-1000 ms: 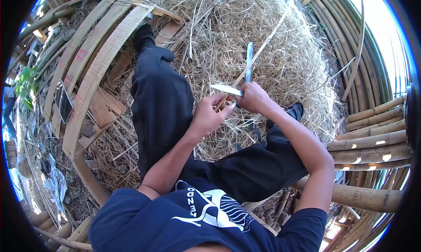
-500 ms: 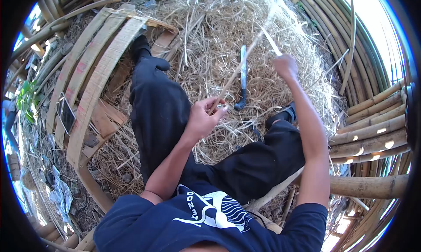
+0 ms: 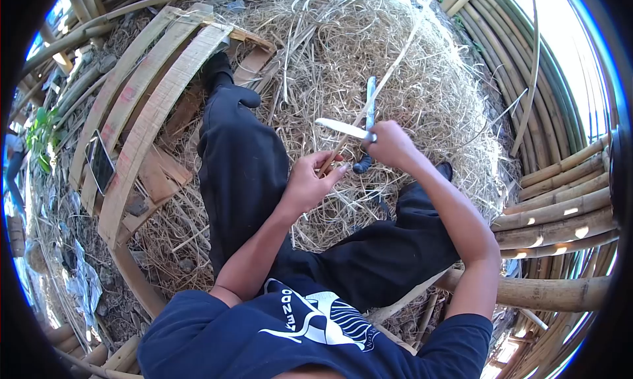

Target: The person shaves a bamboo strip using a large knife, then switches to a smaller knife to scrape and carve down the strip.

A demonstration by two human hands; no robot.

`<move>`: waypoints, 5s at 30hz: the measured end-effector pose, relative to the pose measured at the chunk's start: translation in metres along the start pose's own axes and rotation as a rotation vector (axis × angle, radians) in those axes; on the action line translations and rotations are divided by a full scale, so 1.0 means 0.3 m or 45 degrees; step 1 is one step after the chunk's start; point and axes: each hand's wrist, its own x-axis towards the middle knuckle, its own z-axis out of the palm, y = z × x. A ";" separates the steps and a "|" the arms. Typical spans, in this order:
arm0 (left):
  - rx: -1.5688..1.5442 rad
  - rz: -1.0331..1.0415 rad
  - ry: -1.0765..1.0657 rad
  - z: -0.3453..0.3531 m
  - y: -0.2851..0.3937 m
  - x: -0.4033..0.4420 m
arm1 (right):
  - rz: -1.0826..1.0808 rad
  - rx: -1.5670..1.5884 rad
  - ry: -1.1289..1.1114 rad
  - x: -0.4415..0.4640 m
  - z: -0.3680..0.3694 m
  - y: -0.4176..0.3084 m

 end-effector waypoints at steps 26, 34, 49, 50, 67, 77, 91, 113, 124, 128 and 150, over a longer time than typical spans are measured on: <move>-0.137 0.072 -0.022 0.008 0.010 -0.009 | 0.352 0.136 0.462 0.032 -0.069 0.308; -0.049 0.041 -0.014 0.022 -0.002 0.003 | 0.544 0.645 -0.155 0.009 -0.031 0.313; -0.084 0.005 0.046 0.015 -0.035 0.025 | 0.171 0.395 0.294 -0.169 -0.110 0.148; -0.068 0.000 0.044 0.015 -0.032 0.023 | 0.076 0.332 0.171 -0.174 -0.094 0.107; -0.103 0.069 0.009 -0.005 -0.024 0.010 | -0.595 -0.083 0.159 -0.096 0.095 0.089; -0.151 0.088 0.041 -0.046 0.023 -0.017 | 0.072 -0.059 1.014 0.004 -0.112 0.603; -0.181 -0.001 0.008 -0.026 0.040 -0.005 | -0.103 0.040 0.050 -0.147 -0.082 0.054; -0.321 0.045 -0.056 -0.021 0.057 -0.006 | 0.383 0.195 0.860 -0.100 -0.175 0.469; -0.344 0.029 -0.050 -0.003 0.023 0.019 | -0.227 0.161 0.133 -0.125 -0.077 0.123; -0.462 -0.130 -0.173 -0.022 0.050 0.001 | -0.345 0.262 0.017 -0.123 -0.014 0.080; -0.602 -0.183 -0.240 -0.054 0.037 0.015 | -0.652 -0.168 0.362 -0.043 0.005 0.147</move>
